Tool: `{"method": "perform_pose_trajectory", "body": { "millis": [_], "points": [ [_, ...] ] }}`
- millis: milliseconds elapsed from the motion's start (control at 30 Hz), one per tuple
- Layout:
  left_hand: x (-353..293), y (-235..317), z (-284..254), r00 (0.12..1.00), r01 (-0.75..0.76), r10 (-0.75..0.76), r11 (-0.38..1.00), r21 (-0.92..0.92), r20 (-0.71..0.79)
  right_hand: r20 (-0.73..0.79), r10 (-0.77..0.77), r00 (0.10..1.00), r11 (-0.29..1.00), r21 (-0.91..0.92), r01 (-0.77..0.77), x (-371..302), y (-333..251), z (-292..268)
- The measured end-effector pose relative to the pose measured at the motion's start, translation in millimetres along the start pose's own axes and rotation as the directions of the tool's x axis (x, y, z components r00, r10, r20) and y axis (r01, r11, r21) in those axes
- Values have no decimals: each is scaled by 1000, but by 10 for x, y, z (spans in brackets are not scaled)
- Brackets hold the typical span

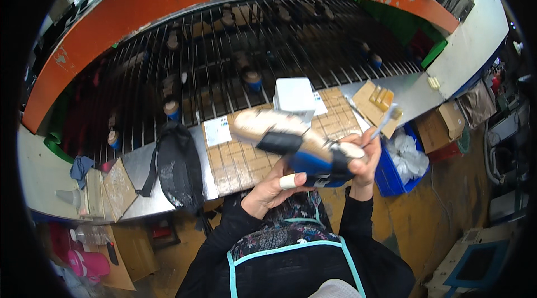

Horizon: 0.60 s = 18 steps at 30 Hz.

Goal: The person repeatedly applies glue to the sole and strap areas of a blue sandal using a small brush. The sandal is held and rotated to access different sections while the brush is dipped into a white container between applications.

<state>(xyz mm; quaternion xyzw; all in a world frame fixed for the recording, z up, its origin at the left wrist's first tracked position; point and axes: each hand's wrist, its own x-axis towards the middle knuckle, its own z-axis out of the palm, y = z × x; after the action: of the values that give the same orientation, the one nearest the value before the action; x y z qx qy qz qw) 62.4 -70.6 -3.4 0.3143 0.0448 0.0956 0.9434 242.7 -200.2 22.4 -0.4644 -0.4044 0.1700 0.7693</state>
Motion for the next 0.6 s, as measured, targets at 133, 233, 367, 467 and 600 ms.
{"method": "perform_pose_trajectory", "body": {
  "millis": [133, 233, 367, 467, 600],
  "points": [
    [-417, -332, -426, 981, 29, -59, 987, -160, -185, 160, 115, 980, 991, -80, -103, -359, 141, 117],
    [-662, -460, -593, 952, -151, 119, 984, -91, -283, 69, 235, 969, 786, -600, -148, -379, 302, -36],
    [-821, -150, -536, 720, -524, 655, 729, 440, -229, 100, 117, 988, 364, -930, 51, -282, 587, -156],
    [-912, 297, -413, 488, -547, 871, 358, 757, -59, 101, 18, 995, 175, -980, 96, -187, 737, -174],
    [-995, 561, -236, 72, -233, 986, -128, 964, 149, 199, -102, 975, 61, -977, 206, -19, 878, -182]
  ]
}}
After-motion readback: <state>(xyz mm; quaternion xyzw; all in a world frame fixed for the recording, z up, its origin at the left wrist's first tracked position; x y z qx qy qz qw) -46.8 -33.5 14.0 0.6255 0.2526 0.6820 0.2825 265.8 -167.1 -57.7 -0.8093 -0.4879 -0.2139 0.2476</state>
